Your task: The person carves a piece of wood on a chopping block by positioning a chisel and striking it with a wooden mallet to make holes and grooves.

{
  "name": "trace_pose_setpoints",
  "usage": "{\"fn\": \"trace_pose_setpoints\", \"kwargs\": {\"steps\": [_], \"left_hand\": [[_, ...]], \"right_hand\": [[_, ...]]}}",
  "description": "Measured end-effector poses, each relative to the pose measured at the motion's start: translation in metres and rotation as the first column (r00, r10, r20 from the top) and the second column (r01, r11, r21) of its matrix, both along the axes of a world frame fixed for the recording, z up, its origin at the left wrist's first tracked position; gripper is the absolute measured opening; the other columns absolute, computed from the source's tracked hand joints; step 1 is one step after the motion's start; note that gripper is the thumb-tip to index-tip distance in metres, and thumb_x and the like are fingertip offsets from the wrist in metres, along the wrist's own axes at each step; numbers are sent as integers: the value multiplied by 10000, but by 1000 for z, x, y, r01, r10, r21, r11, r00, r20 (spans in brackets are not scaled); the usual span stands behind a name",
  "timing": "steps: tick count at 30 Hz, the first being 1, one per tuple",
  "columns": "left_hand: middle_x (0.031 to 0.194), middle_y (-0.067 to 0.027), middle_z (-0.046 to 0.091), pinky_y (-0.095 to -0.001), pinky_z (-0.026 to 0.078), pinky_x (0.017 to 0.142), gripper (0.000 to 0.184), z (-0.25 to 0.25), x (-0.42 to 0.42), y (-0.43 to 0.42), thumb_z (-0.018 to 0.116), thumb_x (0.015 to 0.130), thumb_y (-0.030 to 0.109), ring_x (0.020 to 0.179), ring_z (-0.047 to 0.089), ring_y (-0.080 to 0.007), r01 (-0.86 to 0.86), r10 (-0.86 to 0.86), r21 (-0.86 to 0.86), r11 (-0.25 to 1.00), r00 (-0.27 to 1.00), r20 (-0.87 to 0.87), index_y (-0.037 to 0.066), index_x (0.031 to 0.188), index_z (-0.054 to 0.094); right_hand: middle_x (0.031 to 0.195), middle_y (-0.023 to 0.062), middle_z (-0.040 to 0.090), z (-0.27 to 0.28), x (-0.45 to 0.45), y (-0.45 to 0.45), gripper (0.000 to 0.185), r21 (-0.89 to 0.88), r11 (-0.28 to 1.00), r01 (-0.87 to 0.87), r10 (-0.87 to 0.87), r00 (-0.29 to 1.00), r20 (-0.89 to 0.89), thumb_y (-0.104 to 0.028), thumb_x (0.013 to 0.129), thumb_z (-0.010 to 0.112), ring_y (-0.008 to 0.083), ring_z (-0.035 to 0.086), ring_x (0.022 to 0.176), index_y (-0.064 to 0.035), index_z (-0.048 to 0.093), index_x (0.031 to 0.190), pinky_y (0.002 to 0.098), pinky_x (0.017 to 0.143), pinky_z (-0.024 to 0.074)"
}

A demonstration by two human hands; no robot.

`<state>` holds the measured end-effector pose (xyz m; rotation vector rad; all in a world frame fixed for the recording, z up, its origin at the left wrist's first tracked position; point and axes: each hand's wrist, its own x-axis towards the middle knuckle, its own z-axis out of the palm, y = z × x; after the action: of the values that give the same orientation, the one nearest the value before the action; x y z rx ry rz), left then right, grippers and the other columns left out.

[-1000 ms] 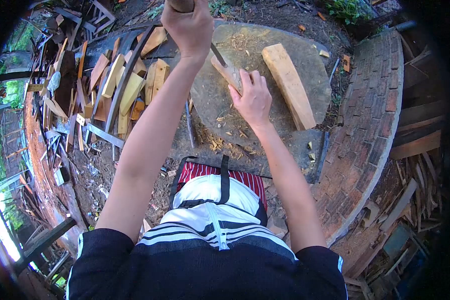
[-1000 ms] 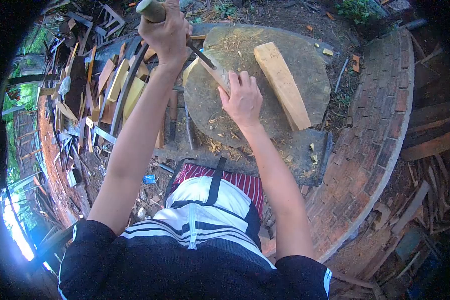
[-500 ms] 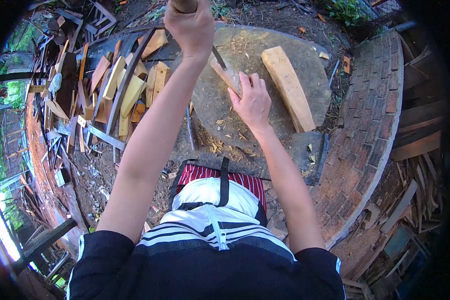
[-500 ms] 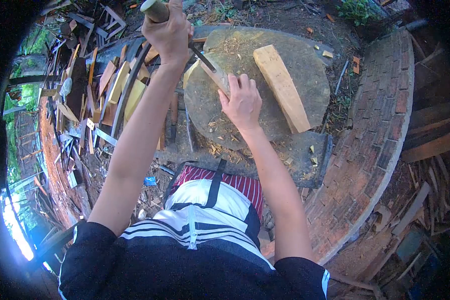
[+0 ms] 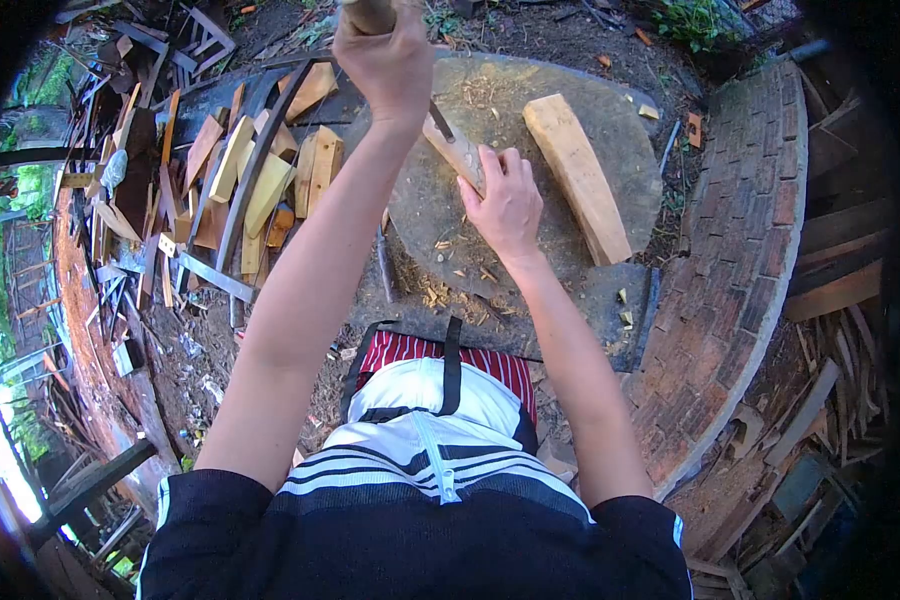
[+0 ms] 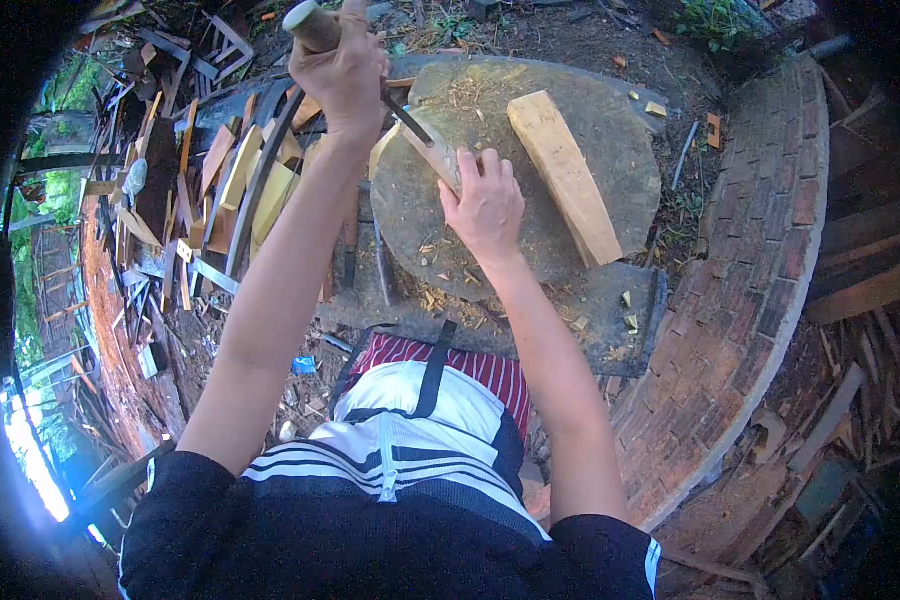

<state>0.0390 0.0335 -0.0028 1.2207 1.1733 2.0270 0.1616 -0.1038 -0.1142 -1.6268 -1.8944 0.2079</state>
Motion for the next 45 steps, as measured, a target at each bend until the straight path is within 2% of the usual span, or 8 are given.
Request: {"fn": "trace_pose_setpoints", "kwargs": {"steps": [23, 25, 26, 29, 34, 39, 40, 45], "left_hand": [[703, 56, 591, -242, 381, 563, 251, 3, 8, -7, 755, 975, 236, 619, 487, -37, -72, 69, -19, 997, 990, -121, 71, 846, 618], [663, 55, 582, -241, 364, 506, 283, 11, -5, -5, 756, 971, 279, 557, 470, -38, 251, -286, -198, 947, 941, -178, 99, 810, 609], [608, 63, 540, -256, 348, 452, 328, 11, 3, -3, 755, 966, 317, 501, 464, -39, 387, -407, -326, 863, 913, 6, 131, 758, 582], [599, 63, 524, -255, 355, 448, 360, 18, 9, 8, 759, 960, 322, 493, 479, -43, 535, -568, -381, 754, 822, 30, 141, 718, 563], [618, 59, 538, -242, 361, 454, 386, 15, 15, 11, 767, 956, 328, 498, 473, -44, 433, -462, -369, 823, 887, 9, 141, 691, 558], [594, 69, 530, -242, 362, 452, 386, 10, -3, -4, 754, 970, 308, 481, 471, -46, 264, -229, -175, 949, 954, 195, 148, 681, 555], [579, 65, 520, -240, 348, 442, 377, 9, -9, -8, 738, 985, 278, 467, 463, -47, 142, -89, -305, 942, 979, 182, 147, 683, 554], [571, 55, 514, -251, 326, 423, 359, 1, -17, -7, 730, 991, 240, 445, 444, -56, 113, -55, -222, 969, 966, 251, 130, 701, 551]], "right_hand": [[1069, 104, 595, -5, -3, -1, 505, 9, 1000, 26, -26, 1000, -16, -266, 800, 816, 315, 620, 989, -97, 631, 1238, 448, 826, 542], [1072, 106, 596, -5, -4, 0, 504, 10, 999, 30, -30, 999, -12, -264, 799, 816, 316, 620, 990, -95, 631, 1237, 449, 828, 542], [1075, 108, 597, -6, -4, -1, 504, 4, 999, 33, -33, 999, -9, -263, 798, 816, 317, 621, 991, -94, 631, 1236, 450, 829, 543], [1074, 109, 599, -4, -4, -1, 507, -14, 999, 33, -33, 999, -3, -261, 800, 814, 321, 621, 993, -97, 626, 1242, 453, 829, 543], [1073, 104, 601, -4, -4, -2, 502, -10, 999, 34, -34, 999, 3, -264, 806, 811, 324, 621, 994, -103, 624, 1244, 459, 827, 543], [1073, 103, 602, -5, -5, -2, 497, -14, 999, 36, -36, 999, 1, -268, 810, 808, 325, 620, 994, -103, 626, 1242, 462, 825, 544], [1072, 103, 602, -5, -4, -1, 496, -8, 999, 33, -33, 999, -5, -269, 810, 808, 324, 620, 994, -103, 625, 1240, 461, 823, 544], [1066, 103, 605, -4, -4, -2, 492, -8, 1000, 30, -30, 1000, -3, -271, 808, 810, 323, 621, 992, -103, 625, 1232, 458, 818, 545]]}}
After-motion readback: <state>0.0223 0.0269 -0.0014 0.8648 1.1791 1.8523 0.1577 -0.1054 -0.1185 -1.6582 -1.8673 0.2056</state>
